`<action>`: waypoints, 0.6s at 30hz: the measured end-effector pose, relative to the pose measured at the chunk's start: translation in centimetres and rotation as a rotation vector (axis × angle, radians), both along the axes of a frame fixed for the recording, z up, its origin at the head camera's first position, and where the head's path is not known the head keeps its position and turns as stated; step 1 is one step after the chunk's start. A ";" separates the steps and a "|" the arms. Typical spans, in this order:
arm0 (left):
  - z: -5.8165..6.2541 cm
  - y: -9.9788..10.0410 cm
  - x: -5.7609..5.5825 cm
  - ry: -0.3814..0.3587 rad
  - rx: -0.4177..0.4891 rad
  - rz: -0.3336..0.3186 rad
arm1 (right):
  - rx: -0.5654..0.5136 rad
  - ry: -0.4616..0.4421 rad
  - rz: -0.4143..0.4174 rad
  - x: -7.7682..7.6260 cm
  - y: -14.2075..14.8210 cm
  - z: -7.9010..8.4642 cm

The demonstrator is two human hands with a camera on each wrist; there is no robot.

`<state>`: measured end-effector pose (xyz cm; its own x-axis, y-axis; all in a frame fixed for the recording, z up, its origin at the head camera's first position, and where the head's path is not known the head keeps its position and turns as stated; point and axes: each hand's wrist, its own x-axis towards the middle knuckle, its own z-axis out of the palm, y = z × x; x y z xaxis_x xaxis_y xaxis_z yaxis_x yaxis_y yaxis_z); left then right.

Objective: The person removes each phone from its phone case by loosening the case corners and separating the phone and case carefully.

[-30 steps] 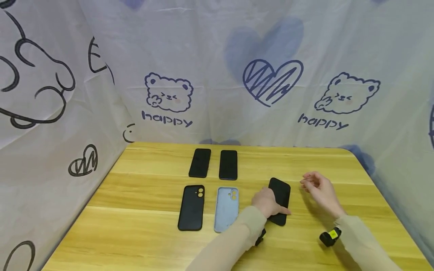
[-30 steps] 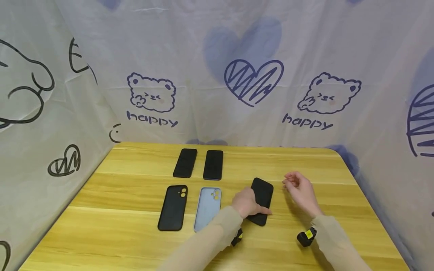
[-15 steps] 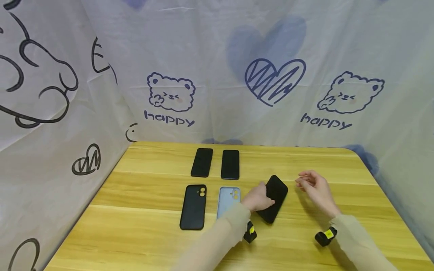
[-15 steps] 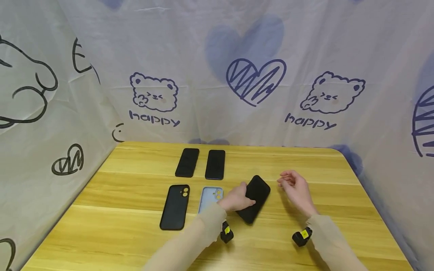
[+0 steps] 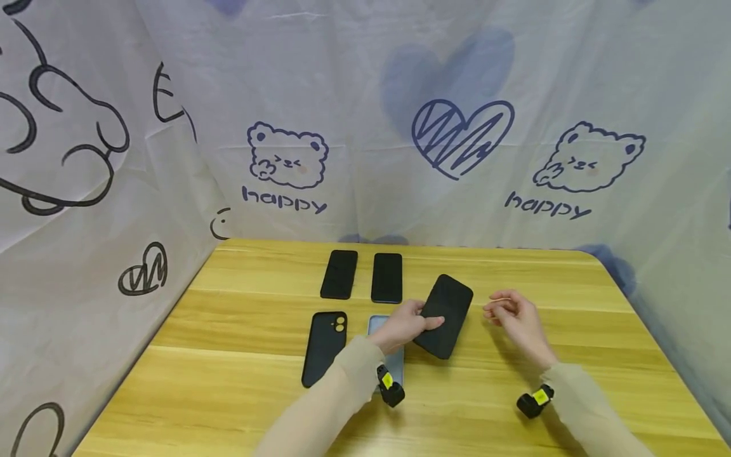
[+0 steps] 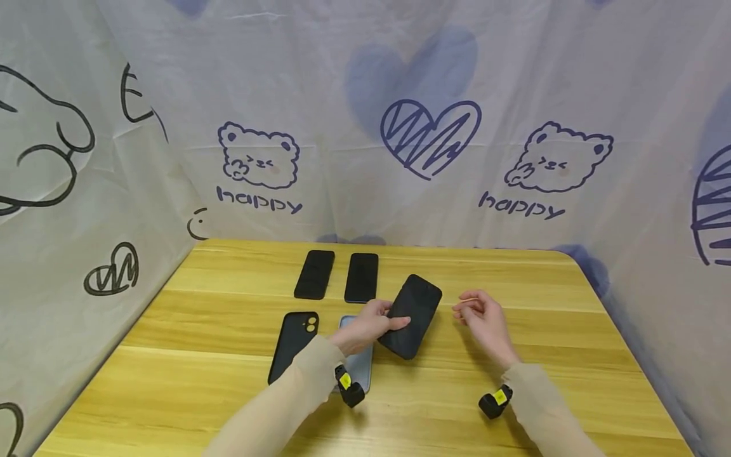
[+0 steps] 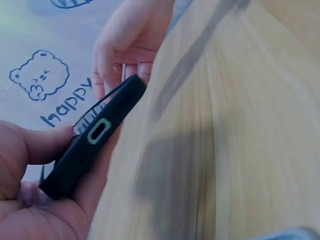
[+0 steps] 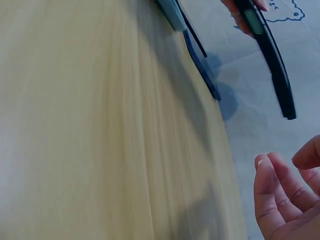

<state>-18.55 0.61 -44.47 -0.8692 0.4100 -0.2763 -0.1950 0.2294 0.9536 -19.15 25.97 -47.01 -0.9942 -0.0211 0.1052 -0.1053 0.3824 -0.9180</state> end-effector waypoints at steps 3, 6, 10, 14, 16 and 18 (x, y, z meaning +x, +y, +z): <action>0.1 -0.7 0.0 -0.001 0.053 0.044 | -0.031 -0.011 0.003 -0.1 -0.9 0.3; 0.2 -1.0 0.2 0.007 0.097 0.087 | -0.089 -0.016 0.028 -0.3 -2.0 0.8; 0.1 -1.4 0.5 0.059 0.146 0.115 | -0.210 -0.014 0.067 -0.8 -3.6 1.7; -0.1 -1.7 0.8 0.124 0.161 0.164 | -0.355 -0.028 0.092 -1.3 -5.2 2.9; -0.2 -1.9 0.9 0.158 0.155 0.201 | -0.412 -0.045 0.110 -1.4 -5.9 3.5; -0.2 -2.1 1.2 0.191 0.144 0.241 | -0.458 -0.068 0.125 -1.5 -6.6 4.1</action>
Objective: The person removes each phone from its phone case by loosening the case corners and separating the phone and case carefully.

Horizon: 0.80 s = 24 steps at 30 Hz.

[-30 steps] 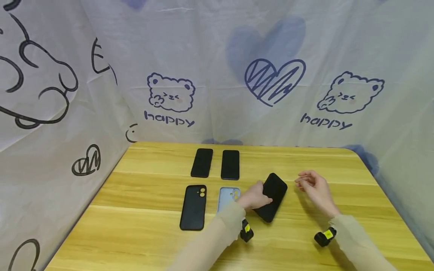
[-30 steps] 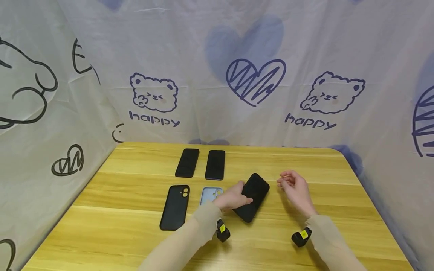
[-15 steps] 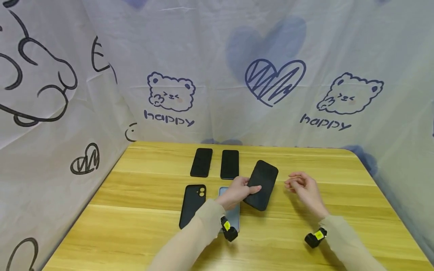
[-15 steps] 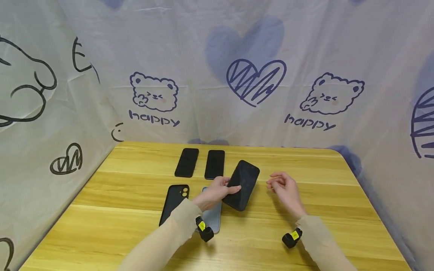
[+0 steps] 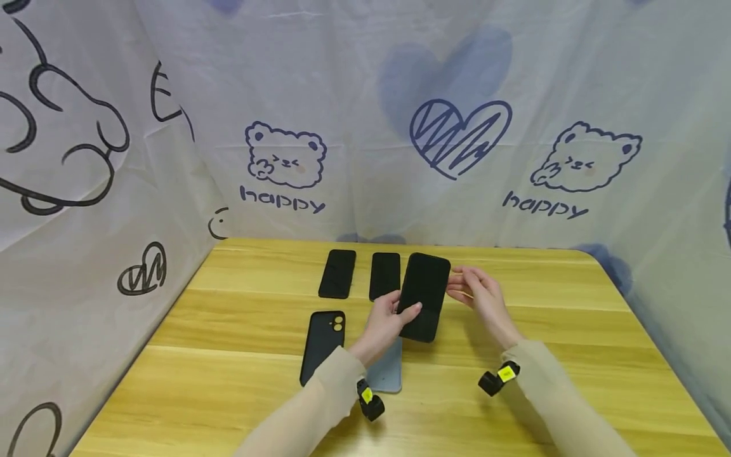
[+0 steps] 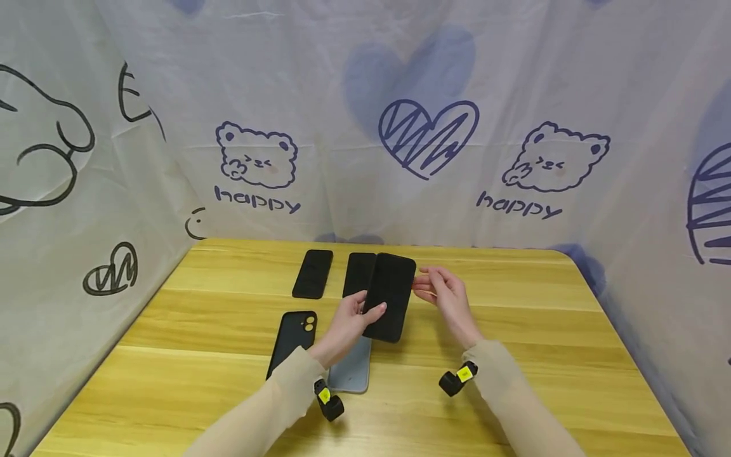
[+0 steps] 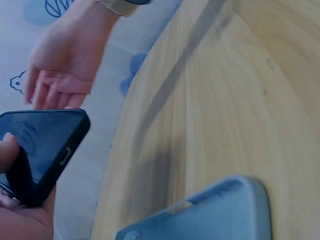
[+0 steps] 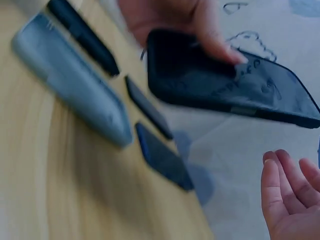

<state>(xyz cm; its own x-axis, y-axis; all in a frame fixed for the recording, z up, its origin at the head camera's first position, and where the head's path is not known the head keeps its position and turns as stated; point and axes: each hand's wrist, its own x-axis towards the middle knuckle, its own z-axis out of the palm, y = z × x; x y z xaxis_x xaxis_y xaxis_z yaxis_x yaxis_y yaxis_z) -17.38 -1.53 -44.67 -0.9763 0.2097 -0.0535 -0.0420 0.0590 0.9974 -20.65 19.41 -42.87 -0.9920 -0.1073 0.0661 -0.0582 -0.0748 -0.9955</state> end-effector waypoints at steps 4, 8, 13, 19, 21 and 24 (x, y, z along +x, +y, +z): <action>-0.2 -0.4 0.3 0.054 -0.004 0.038 | -0.081 -0.033 0.033 0.0 -1.4 1.1; -0.5 -0.6 0.5 0.112 0.007 0.033 | -0.178 -0.044 0.092 0.1 -2.6 1.9; -0.8 -0.8 0.4 0.131 0.034 0.078 | -0.237 -0.061 0.164 0.2 -3.5 2.3; -1.0 -1.3 0.3 0.134 -0.001 0.106 | -0.189 -0.074 0.141 0.4 -4.0 2.1; -1.1 -1.5 0.3 0.143 -0.012 0.104 | -0.172 -0.075 0.135 0.4 -4.2 2.0; -1.2 -1.8 0.2 0.162 -0.023 0.100 | -0.153 -0.077 0.135 0.4 -4.4 2.0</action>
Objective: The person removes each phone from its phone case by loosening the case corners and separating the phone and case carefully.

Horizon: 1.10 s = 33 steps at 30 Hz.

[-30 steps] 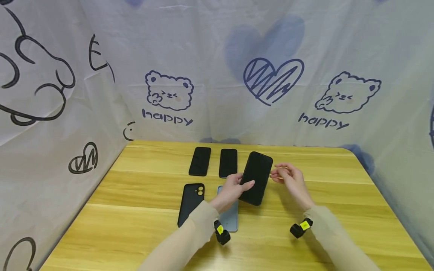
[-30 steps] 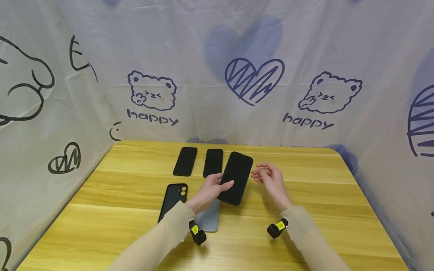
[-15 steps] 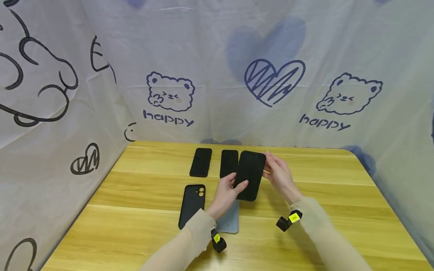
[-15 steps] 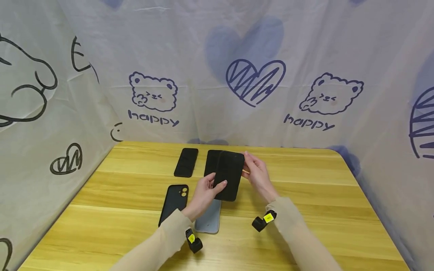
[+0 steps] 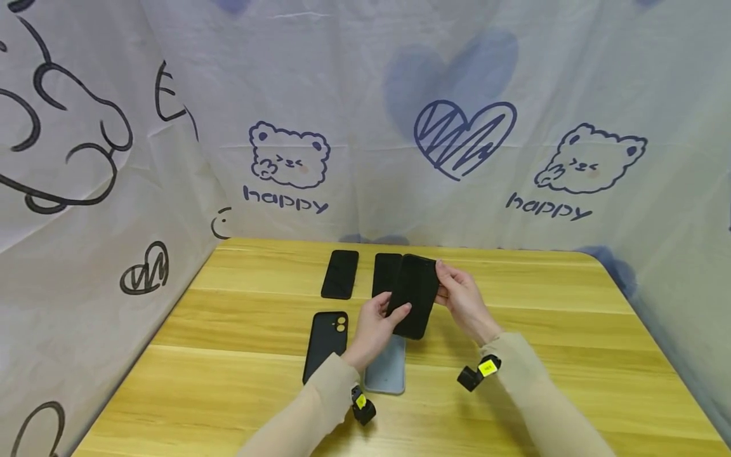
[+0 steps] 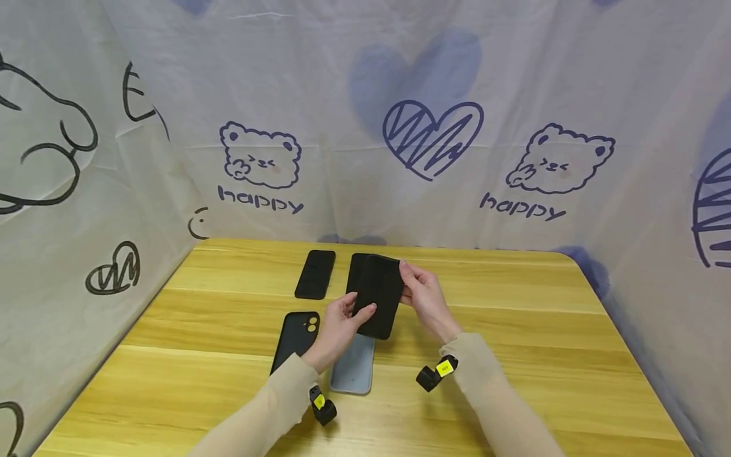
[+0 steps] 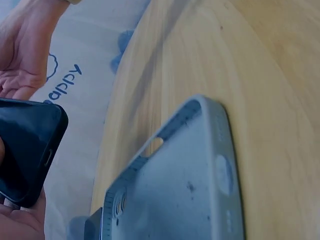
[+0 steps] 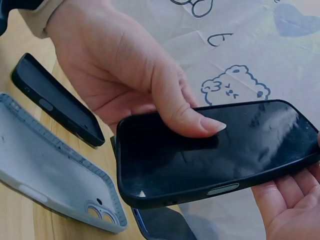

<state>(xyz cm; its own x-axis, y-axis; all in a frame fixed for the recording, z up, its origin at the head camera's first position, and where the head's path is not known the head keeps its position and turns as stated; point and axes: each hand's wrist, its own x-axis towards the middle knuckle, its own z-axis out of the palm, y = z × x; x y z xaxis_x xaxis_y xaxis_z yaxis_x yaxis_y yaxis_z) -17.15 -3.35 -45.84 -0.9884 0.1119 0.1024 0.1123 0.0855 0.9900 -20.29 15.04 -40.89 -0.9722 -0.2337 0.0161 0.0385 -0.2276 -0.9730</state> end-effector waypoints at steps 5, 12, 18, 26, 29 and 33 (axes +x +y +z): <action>-0.3 -0.5 -0.2 0.007 -0.050 -0.025 | 0.021 -0.009 0.000 -0.1 -0.2 -0.1; -0.4 -1.3 -0.5 -0.003 -0.110 -0.070 | 0.032 -0.005 0.035 0.0 -0.4 0.1; -0.3 -1.6 -0.7 -0.031 -0.113 -0.077 | 0.036 -0.003 0.036 0.0 -0.5 0.2; 0.1 -2.3 -0.7 -0.067 -0.146 -0.117 | -0.014 -0.007 0.083 -0.2 -0.3 0.3; 0.1 -2.5 -0.9 -0.062 -0.128 -0.162 | -0.032 -0.018 0.104 -0.2 -0.2 0.3; 0.2 -2.9 -1.1 -0.060 -0.115 -0.199 | -0.073 -0.042 0.150 -0.4 0.1 0.3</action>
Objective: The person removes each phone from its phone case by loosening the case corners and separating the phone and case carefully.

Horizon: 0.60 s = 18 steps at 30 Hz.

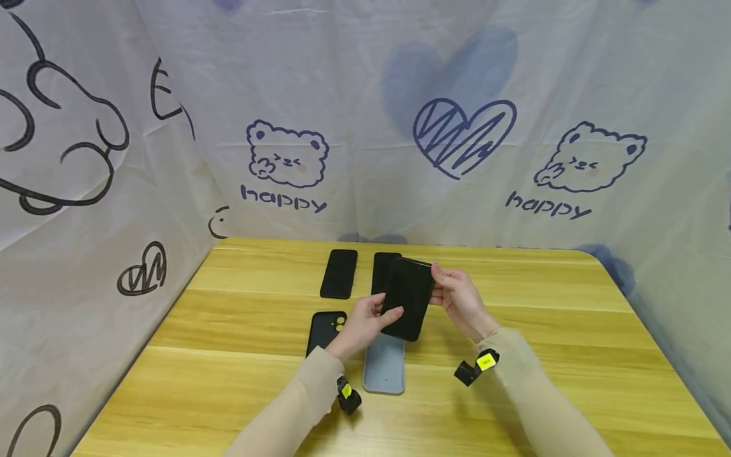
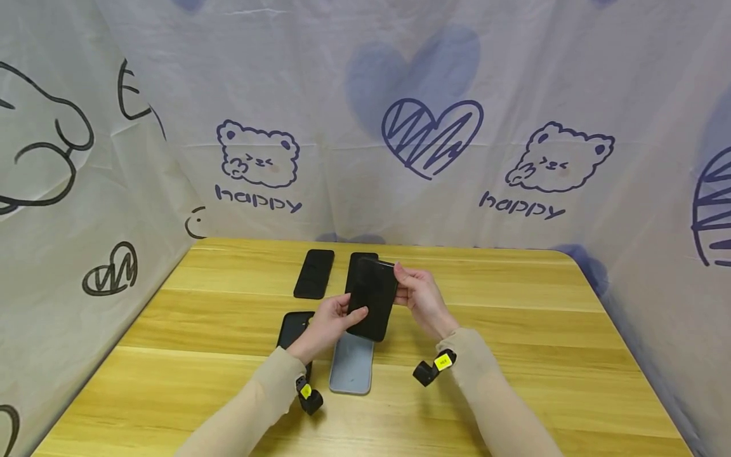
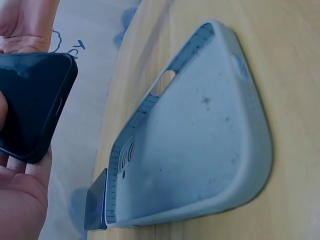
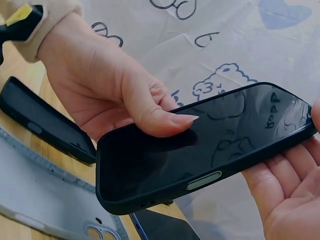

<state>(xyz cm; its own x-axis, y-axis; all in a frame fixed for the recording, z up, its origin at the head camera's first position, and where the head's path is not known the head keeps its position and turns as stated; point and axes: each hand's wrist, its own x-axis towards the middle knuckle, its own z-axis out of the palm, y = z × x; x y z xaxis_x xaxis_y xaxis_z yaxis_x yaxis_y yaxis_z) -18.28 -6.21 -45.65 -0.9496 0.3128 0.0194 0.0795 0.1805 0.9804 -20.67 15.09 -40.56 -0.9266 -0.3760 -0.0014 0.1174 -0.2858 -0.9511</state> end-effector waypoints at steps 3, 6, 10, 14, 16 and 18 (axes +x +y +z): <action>0.0 -0.2 -0.1 0.004 -0.004 -0.015 | -0.037 -0.022 0.043 -0.2 0.2 -0.1; 0.1 -0.3 -0.3 0.007 -0.005 -0.028 | -0.078 -0.042 0.091 -0.4 0.4 -0.2; 0.4 -0.5 -0.4 -0.005 -0.002 -0.050 | -0.141 -0.061 0.170 -0.7 0.7 -0.2; 0.5 -0.8 -0.4 -0.023 -0.010 -0.070 | -0.217 -0.065 0.279 -1.0 1.1 -0.4; 0.5 -0.9 -0.5 -0.023 -0.017 -0.076 | -0.255 -0.070 0.332 -1.1 1.3 -0.5; 0.4 -0.9 -0.5 -0.019 -0.025 -0.080 | -0.277 -0.084 0.368 -1.2 1.4 -0.7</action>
